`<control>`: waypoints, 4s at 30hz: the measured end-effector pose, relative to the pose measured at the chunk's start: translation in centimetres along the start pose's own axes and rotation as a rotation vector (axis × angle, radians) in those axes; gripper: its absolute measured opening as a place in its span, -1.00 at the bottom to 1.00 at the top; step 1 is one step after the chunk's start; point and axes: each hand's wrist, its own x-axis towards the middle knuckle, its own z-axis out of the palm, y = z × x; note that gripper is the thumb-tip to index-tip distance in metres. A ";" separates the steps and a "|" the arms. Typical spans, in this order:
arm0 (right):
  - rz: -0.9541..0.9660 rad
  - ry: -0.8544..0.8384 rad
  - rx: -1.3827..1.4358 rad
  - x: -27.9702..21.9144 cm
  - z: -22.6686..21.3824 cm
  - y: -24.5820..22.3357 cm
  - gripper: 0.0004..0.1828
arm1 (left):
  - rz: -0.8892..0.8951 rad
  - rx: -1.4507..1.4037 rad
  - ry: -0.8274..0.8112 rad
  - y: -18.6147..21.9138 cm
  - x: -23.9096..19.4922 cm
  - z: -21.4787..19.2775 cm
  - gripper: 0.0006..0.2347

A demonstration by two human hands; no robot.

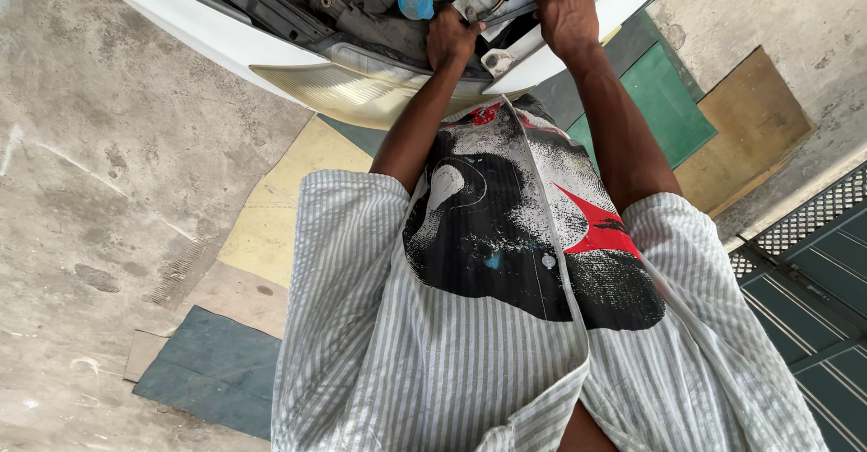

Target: The person uses a wrench to tighten or loosen bolts on the front section of a car engine bay. They repeatedly reposition the wrench and their hands to access different fasteners within the engine compartment.

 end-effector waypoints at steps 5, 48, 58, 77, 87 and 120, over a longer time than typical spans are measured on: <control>-0.023 -0.157 -0.145 0.7 1.4 0.0 -0.74 | -0.056 -0.051 -0.035 0.2 -0.1 0.0 -0.60; -0.032 -0.434 0.286 1.7 -4.6 -1.2 -0.73 | 0.019 -0.572 -0.224 -5.4 4.1 5.5 -0.85; 0.602 -0.466 0.983 -4.7 3.6 -4.5 -0.57 | -0.004 -0.494 -0.141 -4.1 3.4 5.5 -0.80; 0.353 -0.244 0.181 1.8 0.0 -1.2 -0.51 | 0.218 -0.146 0.136 -2.9 1.6 4.3 -0.70; 0.212 0.099 0.434 3.1 -2.5 -3.8 -0.76 | 0.103 -0.470 -0.165 -4.9 2.9 5.6 -0.81; 0.396 -0.067 1.324 -3.4 -3.3 -3.5 -0.91 | -0.024 -0.859 -0.510 -3.0 -3.1 -0.4 -0.62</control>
